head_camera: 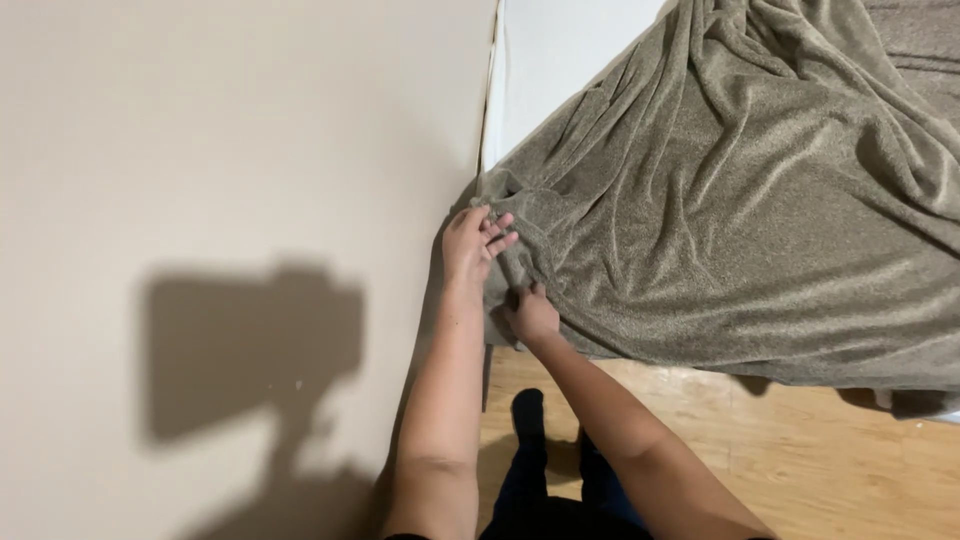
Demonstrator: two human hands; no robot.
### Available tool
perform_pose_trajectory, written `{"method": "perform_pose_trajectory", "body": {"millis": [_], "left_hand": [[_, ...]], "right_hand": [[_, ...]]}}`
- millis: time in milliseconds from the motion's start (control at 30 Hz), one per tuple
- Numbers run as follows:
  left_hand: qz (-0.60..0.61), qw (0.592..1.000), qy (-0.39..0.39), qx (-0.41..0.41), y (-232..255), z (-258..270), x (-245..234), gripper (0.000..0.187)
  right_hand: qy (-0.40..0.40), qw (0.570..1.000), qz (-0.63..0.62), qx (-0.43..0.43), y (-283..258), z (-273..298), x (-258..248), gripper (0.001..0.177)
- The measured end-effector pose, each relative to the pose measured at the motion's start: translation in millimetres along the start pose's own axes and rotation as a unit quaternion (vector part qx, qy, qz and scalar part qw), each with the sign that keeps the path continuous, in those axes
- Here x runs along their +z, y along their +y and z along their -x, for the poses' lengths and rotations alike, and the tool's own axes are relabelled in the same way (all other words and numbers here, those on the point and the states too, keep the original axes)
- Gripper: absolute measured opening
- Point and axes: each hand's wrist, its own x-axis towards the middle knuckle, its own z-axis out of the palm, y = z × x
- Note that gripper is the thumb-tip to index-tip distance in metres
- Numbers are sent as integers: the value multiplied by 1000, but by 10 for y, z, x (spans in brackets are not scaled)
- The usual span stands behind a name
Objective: Spreading and folding a brown blanket on a hotel bed.
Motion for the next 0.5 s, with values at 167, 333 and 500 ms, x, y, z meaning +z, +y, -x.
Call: {"method": "perform_pose_trajectory", "body": {"millis": [167,333,500], "left_hand": [[-8,1000,-5,-27,9,-19,-112,14],[-27,999,2,-32,-108,-119,-274,14],[-33,999,-10,-31,-117,-81,-213,17]], "right_hand": [[-159,946,-281,-31,265,-180,211,33],[-186,916,-355,27,178,-250,-307,31],[-45,994,-90,-40,-289,161,-386,43]]}}
